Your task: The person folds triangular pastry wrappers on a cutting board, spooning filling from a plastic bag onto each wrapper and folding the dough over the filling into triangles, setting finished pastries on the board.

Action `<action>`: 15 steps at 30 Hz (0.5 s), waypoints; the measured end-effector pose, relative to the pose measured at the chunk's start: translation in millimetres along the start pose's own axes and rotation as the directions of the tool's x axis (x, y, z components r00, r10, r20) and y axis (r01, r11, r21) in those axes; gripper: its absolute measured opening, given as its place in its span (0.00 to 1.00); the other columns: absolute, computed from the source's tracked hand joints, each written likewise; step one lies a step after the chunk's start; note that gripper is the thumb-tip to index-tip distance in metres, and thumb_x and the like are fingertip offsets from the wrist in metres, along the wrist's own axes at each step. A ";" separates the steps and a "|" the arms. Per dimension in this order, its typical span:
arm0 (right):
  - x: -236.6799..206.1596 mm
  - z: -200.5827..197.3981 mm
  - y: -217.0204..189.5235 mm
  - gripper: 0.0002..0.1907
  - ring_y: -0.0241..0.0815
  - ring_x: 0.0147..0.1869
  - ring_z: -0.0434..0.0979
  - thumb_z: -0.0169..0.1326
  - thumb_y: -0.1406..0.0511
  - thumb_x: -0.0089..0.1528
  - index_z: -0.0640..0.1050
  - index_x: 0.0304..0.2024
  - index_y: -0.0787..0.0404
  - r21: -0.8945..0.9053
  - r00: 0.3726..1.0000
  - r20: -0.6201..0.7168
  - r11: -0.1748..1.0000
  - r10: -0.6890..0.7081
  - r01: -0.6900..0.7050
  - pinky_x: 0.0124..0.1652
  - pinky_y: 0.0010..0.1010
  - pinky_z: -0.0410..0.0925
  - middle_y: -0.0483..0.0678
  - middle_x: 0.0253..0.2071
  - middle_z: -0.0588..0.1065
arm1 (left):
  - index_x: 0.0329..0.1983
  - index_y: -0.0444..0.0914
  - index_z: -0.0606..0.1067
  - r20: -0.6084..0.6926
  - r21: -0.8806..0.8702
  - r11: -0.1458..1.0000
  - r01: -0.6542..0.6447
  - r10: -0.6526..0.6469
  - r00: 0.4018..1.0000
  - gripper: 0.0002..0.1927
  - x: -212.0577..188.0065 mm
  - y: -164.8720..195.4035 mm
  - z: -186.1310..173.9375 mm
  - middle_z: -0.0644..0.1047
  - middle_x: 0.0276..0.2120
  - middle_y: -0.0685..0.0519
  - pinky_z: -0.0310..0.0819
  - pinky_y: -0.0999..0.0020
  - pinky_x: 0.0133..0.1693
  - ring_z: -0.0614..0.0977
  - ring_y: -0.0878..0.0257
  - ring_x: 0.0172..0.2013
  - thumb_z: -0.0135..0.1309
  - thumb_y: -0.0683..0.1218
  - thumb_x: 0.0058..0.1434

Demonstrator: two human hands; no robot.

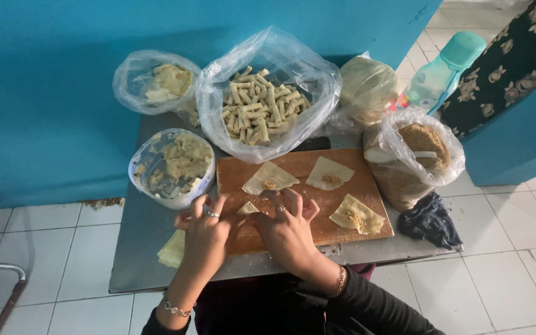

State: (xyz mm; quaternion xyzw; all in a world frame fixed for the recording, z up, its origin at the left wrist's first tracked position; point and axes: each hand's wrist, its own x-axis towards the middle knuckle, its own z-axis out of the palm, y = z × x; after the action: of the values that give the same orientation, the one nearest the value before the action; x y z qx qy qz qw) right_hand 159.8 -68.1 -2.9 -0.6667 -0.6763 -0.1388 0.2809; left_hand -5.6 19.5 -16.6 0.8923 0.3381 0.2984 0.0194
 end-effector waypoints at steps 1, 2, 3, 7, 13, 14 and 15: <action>-0.6 0.4 1.4 0.09 0.52 0.68 0.57 0.61 0.55 0.58 0.86 0.41 0.38 -0.008 1.000 0.005 1.000 -0.003 0.003 0.57 0.58 0.49 0.40 0.61 0.69 | 0.38 0.53 0.86 -0.029 0.034 0.999 -0.010 0.011 1.000 0.10 -2.2 2.2 1.5 0.73 0.52 0.63 0.51 0.43 0.49 0.69 0.54 0.55 0.62 0.52 0.53; -1.1 0.4 2.9 0.10 0.52 0.68 0.57 0.60 0.56 0.58 0.86 0.42 0.38 -0.014 1.000 0.010 1.000 -0.007 0.007 0.57 0.58 0.49 0.40 0.62 0.68 | 0.40 0.55 0.86 -0.057 0.070 0.997 -0.017 0.021 0.998 0.11 -3.9 3.7 3.3 0.74 0.52 0.63 0.51 0.43 0.50 0.69 0.55 0.55 0.61 0.51 0.53; -1.7 0.2 3.2 0.11 0.52 0.68 0.56 0.60 0.57 0.57 0.86 0.42 0.37 -0.019 1.000 0.017 1.000 -0.013 0.013 0.56 0.58 0.49 0.40 0.62 0.68 | 0.40 0.54 0.86 -0.063 0.072 0.997 -0.023 0.028 0.998 0.10 -4.5 3.7 5.2 0.74 0.53 0.63 0.51 0.44 0.50 0.69 0.55 0.55 0.61 0.51 0.54; -4.7 -1.8 2.9 0.11 0.53 0.68 0.56 0.61 0.56 0.58 0.85 0.43 0.40 0.025 0.999 -0.012 0.999 0.030 -0.029 0.57 0.57 0.49 0.40 0.63 0.68 | 0.42 0.52 0.84 -0.102 0.091 0.994 -0.057 0.066 0.993 0.11 -2.5 0.4 12.9 0.73 0.56 0.62 0.52 0.46 0.49 0.69 0.54 0.57 0.59 0.52 0.57; -2.1 7.0 3.5 0.13 0.51 0.69 0.57 0.58 0.60 0.57 0.85 0.44 0.41 -0.067 1.000 -0.018 0.998 -0.006 0.005 0.55 0.59 0.50 0.39 0.62 0.69 | 0.42 0.51 0.83 -0.063 0.133 0.991 0.020 -0.012 0.998 0.10 -5.6 3.6 20.4 0.71 0.59 0.62 0.54 0.46 0.47 0.69 0.54 0.55 0.59 0.51 0.57; -3.1 8.9 4.7 0.15 0.53 0.69 0.56 0.57 0.61 0.57 0.85 0.45 0.41 -0.062 1.000 -0.004 0.998 -0.005 0.005 0.55 0.59 0.50 0.40 0.62 0.69 | 0.41 0.50 0.83 -0.047 0.145 0.988 0.051 -0.044 0.998 0.09 -10.5 5.7 21.0 0.71 0.59 0.62 0.54 0.45 0.47 0.69 0.54 0.54 0.59 0.52 0.58; -4.6 10.0 4.8 0.16 0.54 0.69 0.56 0.56 0.63 0.56 0.86 0.46 0.41 -0.060 1.000 0.010 0.998 -0.003 0.004 0.54 0.60 0.50 0.42 0.62 0.69 | 0.42 0.51 0.83 -0.035 0.165 0.985 0.046 -0.041 0.999 0.10 -14.3 6.5 20.6 0.71 0.60 0.62 0.54 0.46 0.47 0.69 0.54 0.55 0.59 0.50 0.57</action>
State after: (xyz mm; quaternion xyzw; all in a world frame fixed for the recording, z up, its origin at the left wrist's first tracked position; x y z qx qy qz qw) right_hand 162.4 -65.9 -14.5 -0.6741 -0.6745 -0.1562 0.2574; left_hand 1.0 9.1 -39.3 0.8784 0.3815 0.2827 -0.0536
